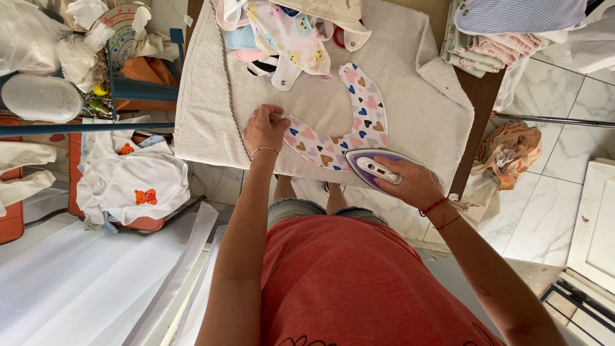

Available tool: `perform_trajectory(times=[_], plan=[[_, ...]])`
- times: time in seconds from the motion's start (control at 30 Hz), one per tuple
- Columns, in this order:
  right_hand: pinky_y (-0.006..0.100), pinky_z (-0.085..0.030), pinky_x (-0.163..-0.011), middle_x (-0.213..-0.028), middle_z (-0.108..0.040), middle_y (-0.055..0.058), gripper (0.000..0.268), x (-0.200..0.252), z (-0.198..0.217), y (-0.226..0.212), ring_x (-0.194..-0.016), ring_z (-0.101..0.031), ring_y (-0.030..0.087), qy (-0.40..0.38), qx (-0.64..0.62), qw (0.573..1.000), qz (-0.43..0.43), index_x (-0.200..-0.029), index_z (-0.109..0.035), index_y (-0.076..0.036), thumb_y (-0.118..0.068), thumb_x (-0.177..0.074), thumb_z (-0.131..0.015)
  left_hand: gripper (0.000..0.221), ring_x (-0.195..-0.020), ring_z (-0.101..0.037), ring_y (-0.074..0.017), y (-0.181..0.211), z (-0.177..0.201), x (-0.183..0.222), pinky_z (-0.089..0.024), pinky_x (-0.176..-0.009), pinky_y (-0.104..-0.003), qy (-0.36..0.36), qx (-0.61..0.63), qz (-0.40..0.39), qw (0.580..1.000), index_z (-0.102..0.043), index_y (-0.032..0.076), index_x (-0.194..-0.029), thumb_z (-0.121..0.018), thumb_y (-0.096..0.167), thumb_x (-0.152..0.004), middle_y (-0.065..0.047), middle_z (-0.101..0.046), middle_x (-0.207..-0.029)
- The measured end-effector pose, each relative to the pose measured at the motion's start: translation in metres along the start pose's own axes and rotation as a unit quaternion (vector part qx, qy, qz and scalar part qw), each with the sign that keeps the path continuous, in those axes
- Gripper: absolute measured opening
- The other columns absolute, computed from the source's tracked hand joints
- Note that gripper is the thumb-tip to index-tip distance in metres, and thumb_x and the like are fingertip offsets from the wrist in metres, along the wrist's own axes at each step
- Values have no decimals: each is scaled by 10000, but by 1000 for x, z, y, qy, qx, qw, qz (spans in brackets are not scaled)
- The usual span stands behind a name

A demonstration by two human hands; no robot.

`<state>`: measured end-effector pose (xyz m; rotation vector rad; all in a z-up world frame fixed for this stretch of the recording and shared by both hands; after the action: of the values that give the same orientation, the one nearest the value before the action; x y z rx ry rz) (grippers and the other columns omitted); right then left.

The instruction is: Ironing baby bibs on an ironing board

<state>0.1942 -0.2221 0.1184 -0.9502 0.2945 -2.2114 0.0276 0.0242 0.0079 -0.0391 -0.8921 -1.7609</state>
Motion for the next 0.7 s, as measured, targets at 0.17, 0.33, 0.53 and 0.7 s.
perform_trajectory(times=[0.17,0.33,0.53,0.7], plan=[[370,-465,-785,-920,-630,-16,432,-1,-3,4,-906,-580,223,-9,-12,1000,-19,-1107,-556,-378,-412,-684,-638,238,-936,-519,-179,-1,0,-1,-378,-827,-389,-8,-4,4,1000,-543,305,-882,-687,317,-693,66,-544,-826],[386,-462,-791,-920,-626,9,437,-1,-3,2,-911,-574,244,-9,-12,1000,-13,-1121,-546,-370,-398,-693,-629,241,-930,-521,-179,0,0,0,-379,-830,-392,-8,-1,2,1000,-543,300,-881,-691,310,-691,66,-542,-817],[381,-461,-791,-927,-626,8,432,-2,-3,3,-913,-574,240,-8,-18,1000,-17,-1119,-549,-370,-396,-696,-631,245,-930,-520,-180,0,0,0,-378,-828,-389,-5,-2,0,1000,-543,299,-884,-693,305,-691,67,-542,-818],[359,-456,-811,-952,-623,-14,434,-2,-3,2,-937,-567,219,-7,-19,999,-26,-1115,-546,-381,-410,-690,-629,238,-926,-521,-183,1,2,1,-380,-817,-385,-4,1,0,1000,-543,296,-880,-690,305,-692,63,-541,-812]])
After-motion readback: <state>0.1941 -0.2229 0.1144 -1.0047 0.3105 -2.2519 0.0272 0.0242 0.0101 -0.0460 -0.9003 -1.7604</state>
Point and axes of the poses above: each hand's wrist, its own x-axis away from the middle knuckle, its own z-axis out of the back of the hand, y = z × x, the point moved 4 cm from there along -x, towards the middle knuckle
